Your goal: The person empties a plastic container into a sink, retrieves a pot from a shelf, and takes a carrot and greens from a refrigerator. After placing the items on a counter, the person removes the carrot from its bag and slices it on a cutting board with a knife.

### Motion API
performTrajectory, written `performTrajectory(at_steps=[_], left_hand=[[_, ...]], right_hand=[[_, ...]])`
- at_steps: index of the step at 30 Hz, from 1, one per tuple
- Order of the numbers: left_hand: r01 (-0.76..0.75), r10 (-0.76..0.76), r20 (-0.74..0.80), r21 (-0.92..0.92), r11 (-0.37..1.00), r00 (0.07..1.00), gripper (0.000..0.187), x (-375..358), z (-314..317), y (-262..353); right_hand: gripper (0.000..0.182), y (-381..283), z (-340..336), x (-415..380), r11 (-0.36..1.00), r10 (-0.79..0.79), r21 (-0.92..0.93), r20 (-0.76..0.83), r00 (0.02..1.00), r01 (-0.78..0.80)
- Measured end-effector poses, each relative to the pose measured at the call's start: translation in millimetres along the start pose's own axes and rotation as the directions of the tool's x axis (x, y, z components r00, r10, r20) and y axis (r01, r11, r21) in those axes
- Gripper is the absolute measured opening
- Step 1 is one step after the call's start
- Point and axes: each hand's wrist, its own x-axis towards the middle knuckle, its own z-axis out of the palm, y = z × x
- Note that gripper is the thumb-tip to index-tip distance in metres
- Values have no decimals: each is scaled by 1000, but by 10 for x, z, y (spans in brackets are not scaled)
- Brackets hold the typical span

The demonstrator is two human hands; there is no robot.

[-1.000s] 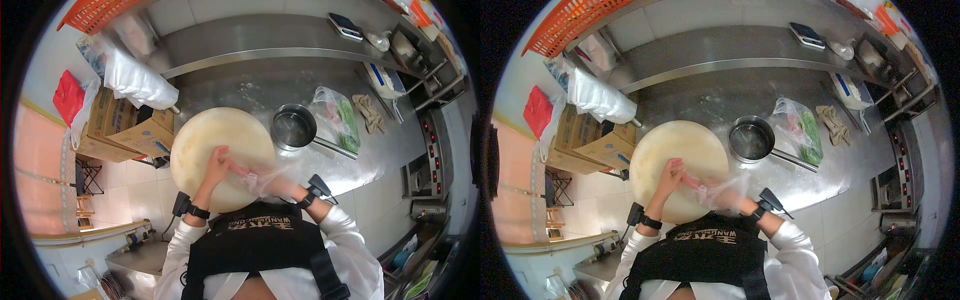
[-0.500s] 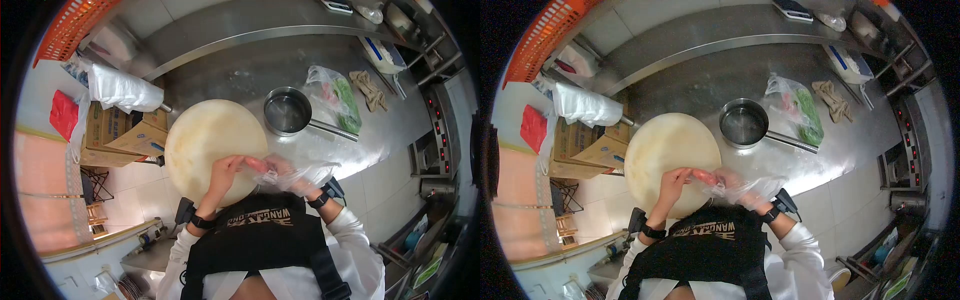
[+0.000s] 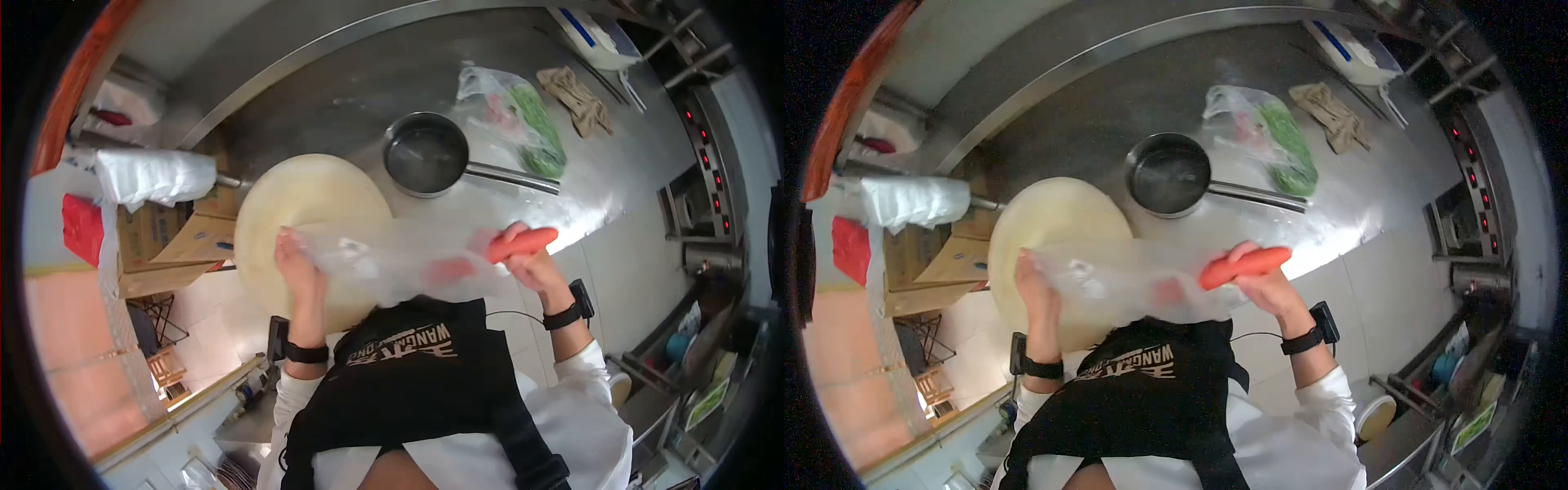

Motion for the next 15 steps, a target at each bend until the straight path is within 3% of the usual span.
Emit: performTrajectory(at_steps=[2,6,8,10,12,13,15], left_hand=[[-45,18,-199,-131,990,980,30,97,10,15],[-123,127,-132,39,992,983,36,-131,403,339],[-373,263,312,378,847,913,47,-458,766,487],[-700,121,751,527,483,649,61,-597,965,363],[-769,9,850,472,432,527,63,-792,1292,66],[-774,3,857,463,431,515,63,-896,1387,-55],[-926,-139,921,373,61,363,68,-1043,1492,-278]], right_hand=[[30,-244,-95,-56,918,-158,338,-170,973,208],[32,-553,-554,-366,899,-311,172,-396,864,403],[33,-683,-654,-465,885,-339,163,-416,844,436],[34,-773,-672,-514,839,-414,198,-373,830,507],[36,-829,-645,-602,831,-428,196,-371,824,521],[37,-840,-610,-652,810,-465,201,-354,811,551],[38,-835,-506,-786,778,-513,194,-353,782,597]])
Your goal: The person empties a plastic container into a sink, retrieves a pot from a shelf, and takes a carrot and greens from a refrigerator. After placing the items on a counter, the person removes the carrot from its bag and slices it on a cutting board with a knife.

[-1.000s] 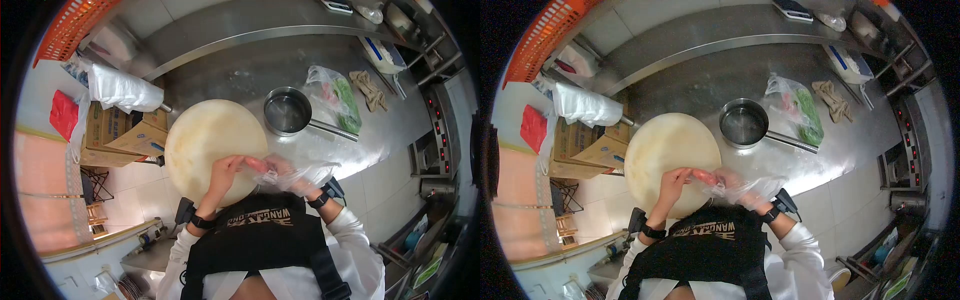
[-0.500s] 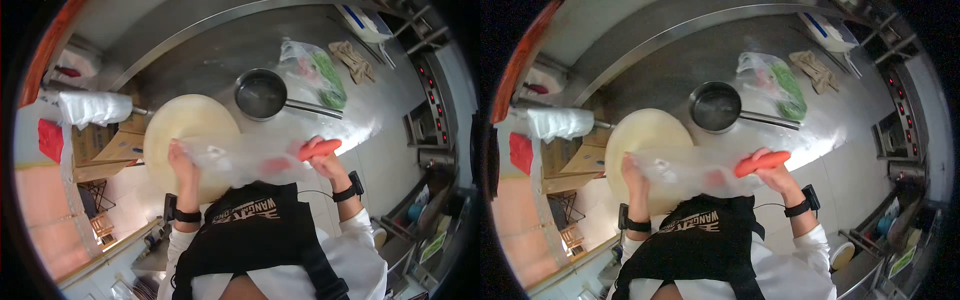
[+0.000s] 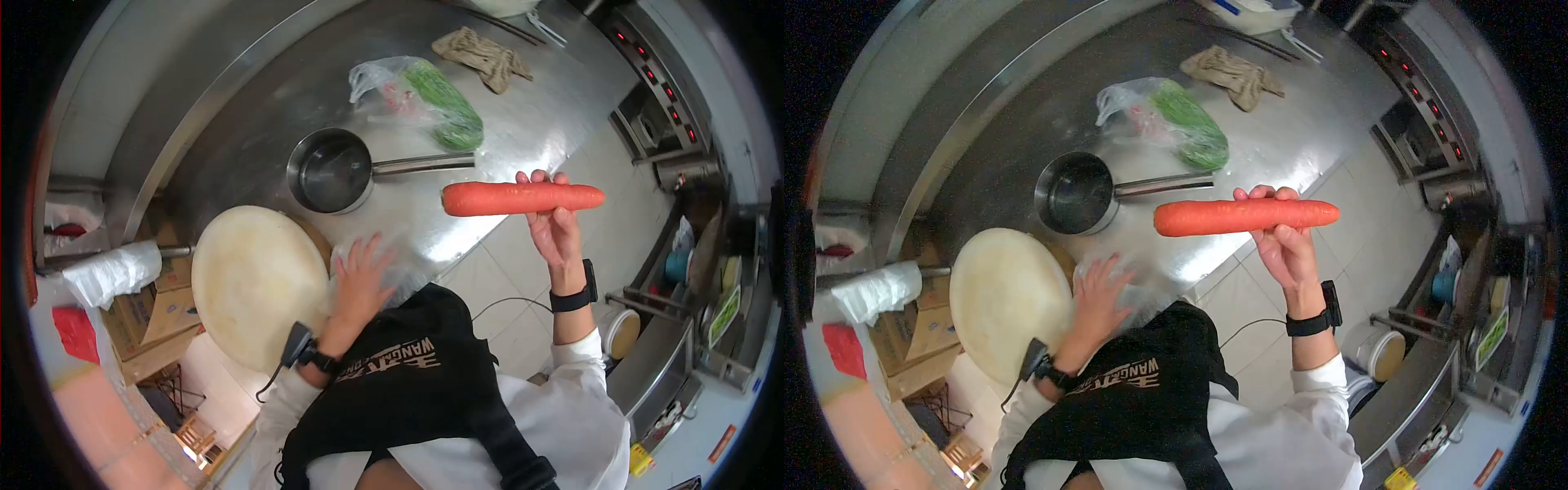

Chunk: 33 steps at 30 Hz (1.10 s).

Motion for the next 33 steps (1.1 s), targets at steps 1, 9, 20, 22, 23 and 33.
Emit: performTrajectory(at_steps=[1,9,20,22,23,33], left_hand=[[-30,30,1,5,1000,1000,68,6,138,10],[6,3,86,-100,995,996,57,50,1198,-574],[-475,591,-109,-717,511,799,27,653,326,2389],[-537,709,-87,-719,442,700,27,636,425,2945],[38,670,288,-932,361,684,30,589,411,3223],[513,626,729,-662,546,276,47,698,1567,5533]], right_hand=[[39,-31,44,-101,999,-41,-9,23,999,42],[47,-389,546,-1354,939,-322,-178,-154,934,294],[40,-777,255,-2723,923,-381,-167,-524,762,346],[35,-855,-35,-2882,944,-326,-176,-628,706,279],[35,-931,-182,-2977,934,-351,-189,-632,691,301],[44,-2061,-1685,-4406,925,-357,-372,-780,514,78]])
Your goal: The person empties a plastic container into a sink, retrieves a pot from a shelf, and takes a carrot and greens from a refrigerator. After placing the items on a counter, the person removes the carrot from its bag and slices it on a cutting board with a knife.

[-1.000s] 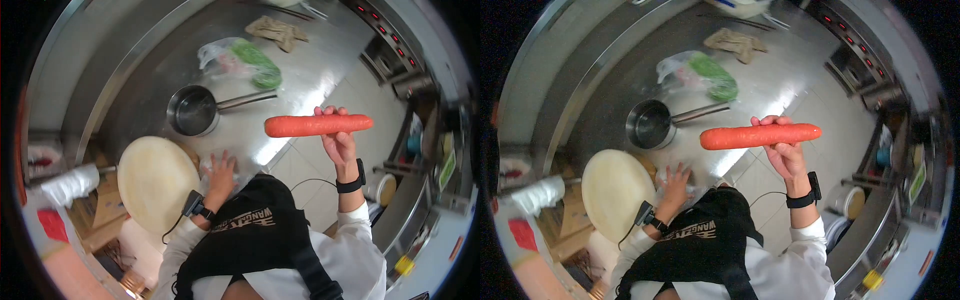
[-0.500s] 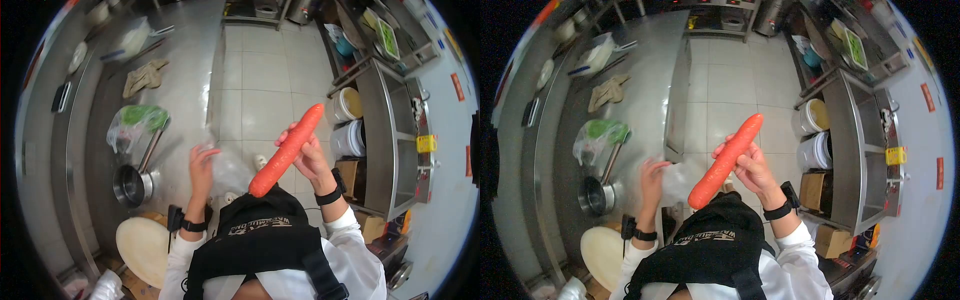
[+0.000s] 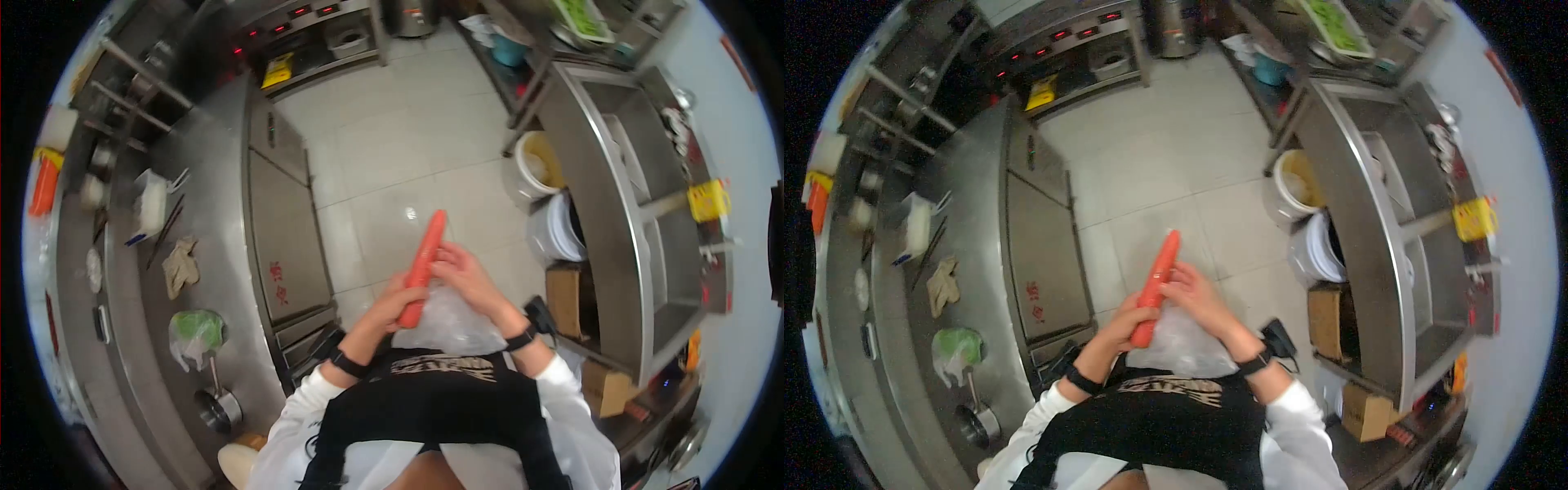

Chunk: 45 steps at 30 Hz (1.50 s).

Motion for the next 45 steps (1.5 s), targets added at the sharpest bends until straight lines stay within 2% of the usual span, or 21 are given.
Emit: performTrajectory(at_steps=[3,5,10,16,19,22,25,26,28,30,31,32,33,35,36,37,39,41,42,44,45], left_hand=[[-84,83,-10,-122,989,996,45,373,136,232],[-76,70,-35,-201,977,997,45,684,255,498],[1,17,58,-300,954,998,45,1557,163,748],[2,-3,39,31,1000,999,49,2701,-281,1451],[148,-146,32,-81,986,989,51,3203,-300,1891],[312,-316,34,91,946,948,50,3600,-260,2235],[305,-312,14,178,936,950,47,3911,-221,2292],[332,-339,12,183,925,941,47,3986,-220,2285],[369,-378,6,198,908,926,47,4155,-169,2218],[411,-401,-90,224,884,912,49,4249,-121,2144],[399,-397,-54,195,896,916,50,4311,-141,2079],[420,-415,-68,206,884,907,50,4403,-97,2025],[441,-426,-115,204,874,898,49,4471,-17,1981],[466,-442,-160,182,866,883,44,4600,118,1888],[476,-451,-161,192,858,878,44,4678,223,1882],[497,-479,-133,221,839,868,42,4757,354,1890],[495,-496,-94,346,797,863,33,4936,675,1944],[506,-533,-29,360,784,846,30,5101,1016,2049],[520,-562,17,356,776,827,26,5174,1213,2114],[500,-570,104,372,782,815,17,5312,1629,2254],[486,-582,178,391,782,793,16,5374,1807,2312]], right_hand=[[53,-254,-416,42,977,-75,-206,-60,995,62],[60,-439,-812,139,733,-140,-668,39,989,130],[52,-443,-1033,660,949,28,-314,20,999,-20],[36,-2,-2127,1765,989,147,56,-303,942,-137],[34,149,-2831,2195,915,356,388,-640,681,-114],[41,522,-3786,2645,922,328,387,-782,530,1],[55,2121,-5504,2822,989,-87,-147,-722,687,-29],[59,1499,-5458,2956,929,268,351,-859,436,120],[65,598,-5453,3186,757,574,564,-815,76,328],[68,844,-5858,3298,852,524,476,-776,-350,218],[70,1141,-6009,3250,943,309,334,-869,-385,2],[72,1395,-6087,3214,961,84,172,-927,-365,-217],[72,1647,-6121,3222,955,112,203,-921,-373,-215],[62,1957,-6181,3283,789,-197,-210,-977,86,-577],[42,1897,-5996,3477,878,-366,-348,-931,8,-329],[30,2040,-6018,3513,859,-296,-379,-917,269,-346],[27,2060,-5773,3665,980,-177,-197,-925,337,-24],[25,1480,-5355,3576,985,-172,-139,-848,502,102],[22,878,-5099,3393,982,-82,-163,-820,566,-93],[16,504,-4773,3099,758,-128,365,-730,671,541],[14,-182,-4557,2826,927,-97,160,-771,630,339]])
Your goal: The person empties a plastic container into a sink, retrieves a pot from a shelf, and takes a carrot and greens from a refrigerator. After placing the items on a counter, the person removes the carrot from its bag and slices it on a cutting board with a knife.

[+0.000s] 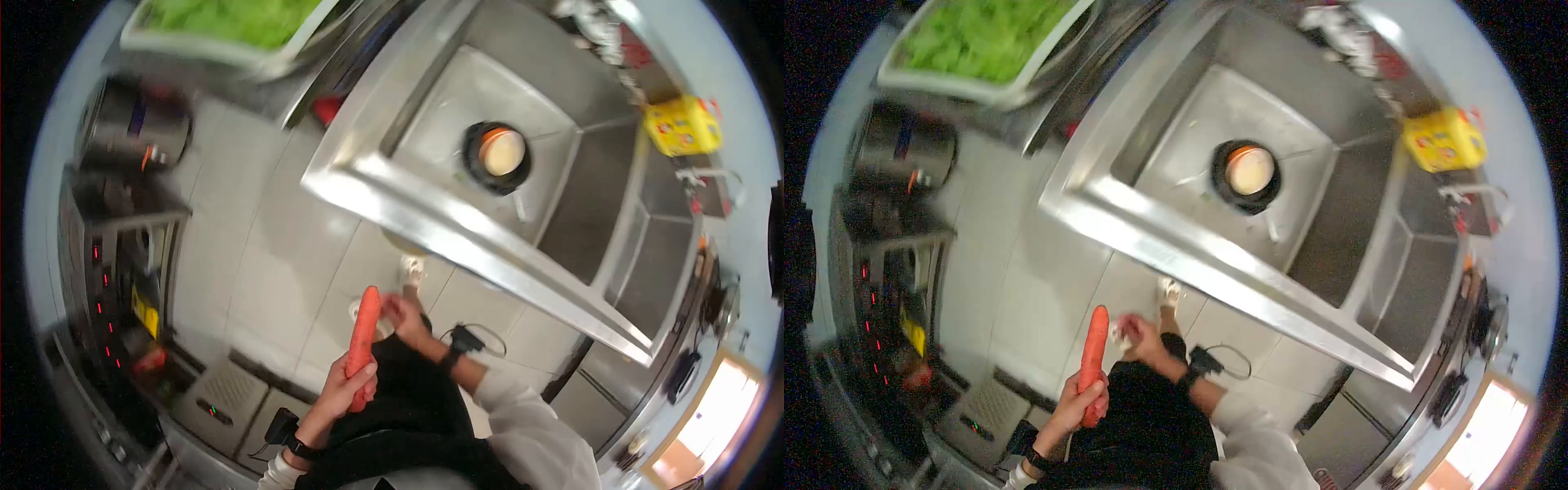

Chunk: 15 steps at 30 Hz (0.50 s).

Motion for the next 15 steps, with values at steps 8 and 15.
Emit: performTrajectory(at_steps=[8,15], left_hand=[[25,-48,334,73,997,941,48,452,1064,1014],[-141,-45,547,295,945,836,28,716,1522,1523]], right_hand=[[18,-1852,-519,-459,960,-213,-233,-258,942,154],[25,-2675,-588,-304,977,-212,-71,-475,854,202]])
